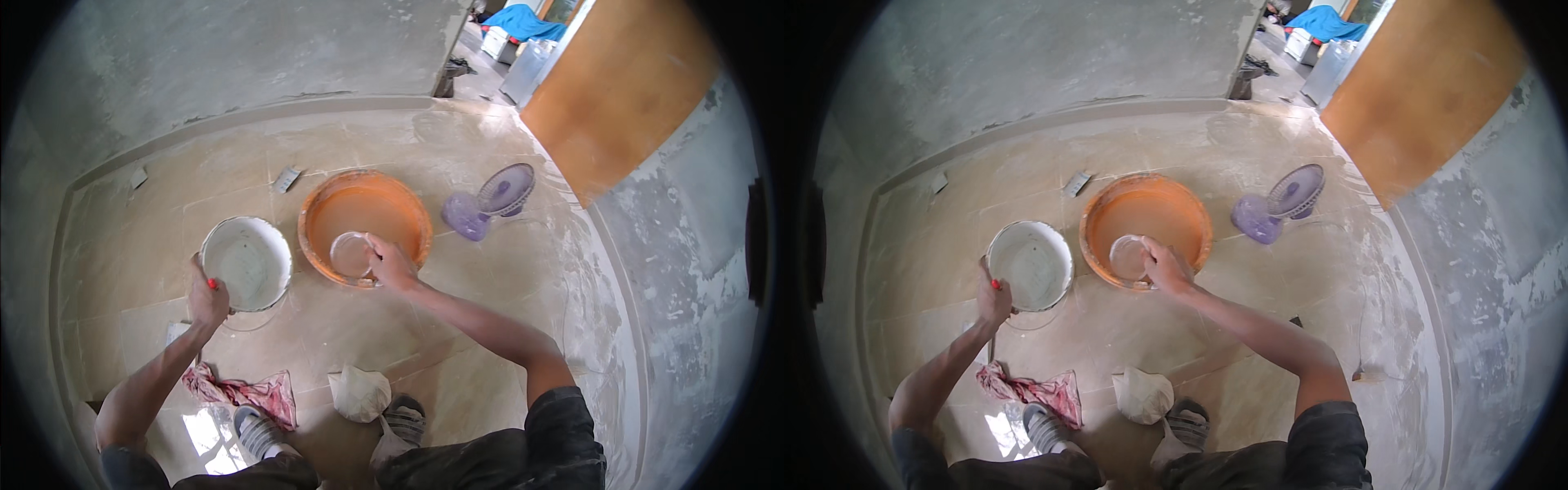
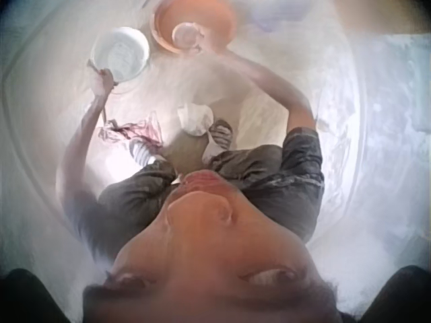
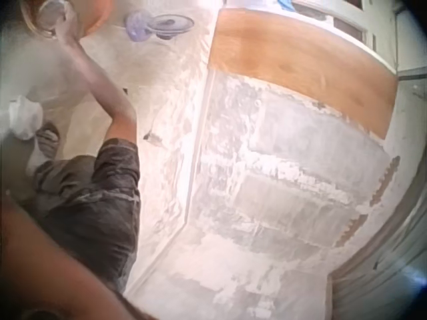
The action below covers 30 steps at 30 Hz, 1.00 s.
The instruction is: The person prepares a white mixture in a bucket by adding liquid from a plastic cup and stirring it with a brush while sitting on the tiled floor.
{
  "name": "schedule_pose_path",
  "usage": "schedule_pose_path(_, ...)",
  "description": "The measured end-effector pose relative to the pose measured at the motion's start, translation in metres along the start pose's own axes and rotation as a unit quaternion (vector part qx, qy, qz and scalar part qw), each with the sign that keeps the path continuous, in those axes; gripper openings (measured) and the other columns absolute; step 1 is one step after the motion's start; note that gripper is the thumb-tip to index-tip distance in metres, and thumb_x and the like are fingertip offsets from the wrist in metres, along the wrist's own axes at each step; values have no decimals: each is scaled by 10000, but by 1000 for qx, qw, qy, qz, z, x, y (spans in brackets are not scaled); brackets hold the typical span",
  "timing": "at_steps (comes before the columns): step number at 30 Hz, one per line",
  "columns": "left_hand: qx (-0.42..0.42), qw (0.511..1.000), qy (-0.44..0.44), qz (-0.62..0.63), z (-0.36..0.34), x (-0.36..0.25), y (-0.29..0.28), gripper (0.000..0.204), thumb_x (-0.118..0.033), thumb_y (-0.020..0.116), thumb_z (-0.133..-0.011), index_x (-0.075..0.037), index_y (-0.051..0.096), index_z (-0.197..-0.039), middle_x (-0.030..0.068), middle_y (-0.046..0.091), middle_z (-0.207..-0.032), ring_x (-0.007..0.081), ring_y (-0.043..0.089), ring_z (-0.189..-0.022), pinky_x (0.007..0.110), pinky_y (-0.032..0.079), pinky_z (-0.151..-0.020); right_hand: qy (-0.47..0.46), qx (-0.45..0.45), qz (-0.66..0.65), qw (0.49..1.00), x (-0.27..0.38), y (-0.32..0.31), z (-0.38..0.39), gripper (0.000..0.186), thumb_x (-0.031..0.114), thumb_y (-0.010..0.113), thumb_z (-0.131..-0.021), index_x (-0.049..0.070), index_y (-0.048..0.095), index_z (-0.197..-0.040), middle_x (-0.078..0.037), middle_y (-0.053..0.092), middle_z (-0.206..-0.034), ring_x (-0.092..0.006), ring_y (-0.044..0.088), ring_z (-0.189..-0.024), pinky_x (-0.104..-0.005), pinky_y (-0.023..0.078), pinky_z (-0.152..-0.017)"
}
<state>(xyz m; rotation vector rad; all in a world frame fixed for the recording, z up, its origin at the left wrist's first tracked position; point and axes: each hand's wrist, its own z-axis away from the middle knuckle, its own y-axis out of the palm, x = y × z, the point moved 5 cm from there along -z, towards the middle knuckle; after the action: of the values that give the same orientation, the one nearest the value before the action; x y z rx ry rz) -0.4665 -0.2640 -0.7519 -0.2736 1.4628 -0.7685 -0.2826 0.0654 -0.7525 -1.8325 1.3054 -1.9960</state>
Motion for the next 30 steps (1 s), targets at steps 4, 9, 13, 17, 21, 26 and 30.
schedule_pose_path(4, -8, 997, 75, -4, -4, -2, -4, 597, 35, 439, -882, -126, 222, -1414, 276, 609, -1084, 305, 636, -471, 387, 515, -367, 26, 26, -21, 999, 11, -1, 0, 266, 192, 545, -960, 87, 624, -1192, -182, 615, -703, -308, 615, -577, -419, 447, -567)
schedule_pose_path(9, 11, 998, 63, 29, -4, -1, -3, 599, 31, 447, -873, -120, 215, -1404, 254, 611, -1073, 295, 642, -478, 378, 528, -377, 5, 1, -75, 997, -1, -2, -1, 285, 153, 538, -969, 41, 618, -1219, -159, 581, -658, -181, 573, -555, -360, 437, -566)
schedule_pose_path(13, 19, 999, 15, 40, -2, -5, -15, 602, 23, 462, -867, -116, 212, -1397, 244, 608, -1054, 275, 639, -473, 357, 525, -371, -14, -6, -106, 994, 14, 0, 1, 294, 116, 522, -976, 1, 606, -1234, -146, 603, -702, -116, 561, -626, -318, 448, -604)
schedule_pose_path(17, 57, 996, -41, 58, 0, -11, -10, 625, 20, 470, -858, -98, 198, -1409, 260, 579, -1078, 254, 634, -475, 338, 523, -370, -3, -24, -124, 992, 9, -1, 2, 295, 90, 518, -979, -8, 610, -1242, -130, 653, -777, -97, 578, -688, -295, 467, -653)
schedule_pose_path(21, 53, 996, -3, 66, 5, -18, -7, 622, 27, 469, -853, -71, 202, -1406, 272, 550, -1115, 260, 639, -503, 343, 525, -371, -31, -64, -149, 986, 6, 1, 1, 296, 74, 520, -977, -3, 618, -1245, -108, 653, -773, -92, 576, -677, -287, 466, -641)
schedule_pose_path(26, 52, 997, 20, 45, 6, -18, -7, 628, 36, 468, -847, -65, 206, -1408, 279, 526, -1138, 285, 647, -537, 355, 535, -378, -21, -47, -163, 985, 16, 9, 4, 299, 67, 522, -976, 1, 619, -1251, -95, 626, -742, -80, 529, -629, -277, 444, -597)
schedule_pose_path(30, 56, 997, 18, 42, 8, -16, -7, 623, 44, 463, -841, -65, 216, -1403, 281, 494, -1171, 306, 645, -546, 365, 553, -394, -7, -26, -159, 987, 26, 10, 4, 309, 66, 528, -975, 9, 617, -1265, -73, 584, -711, -66, 488, -614, -276, 428, -579)
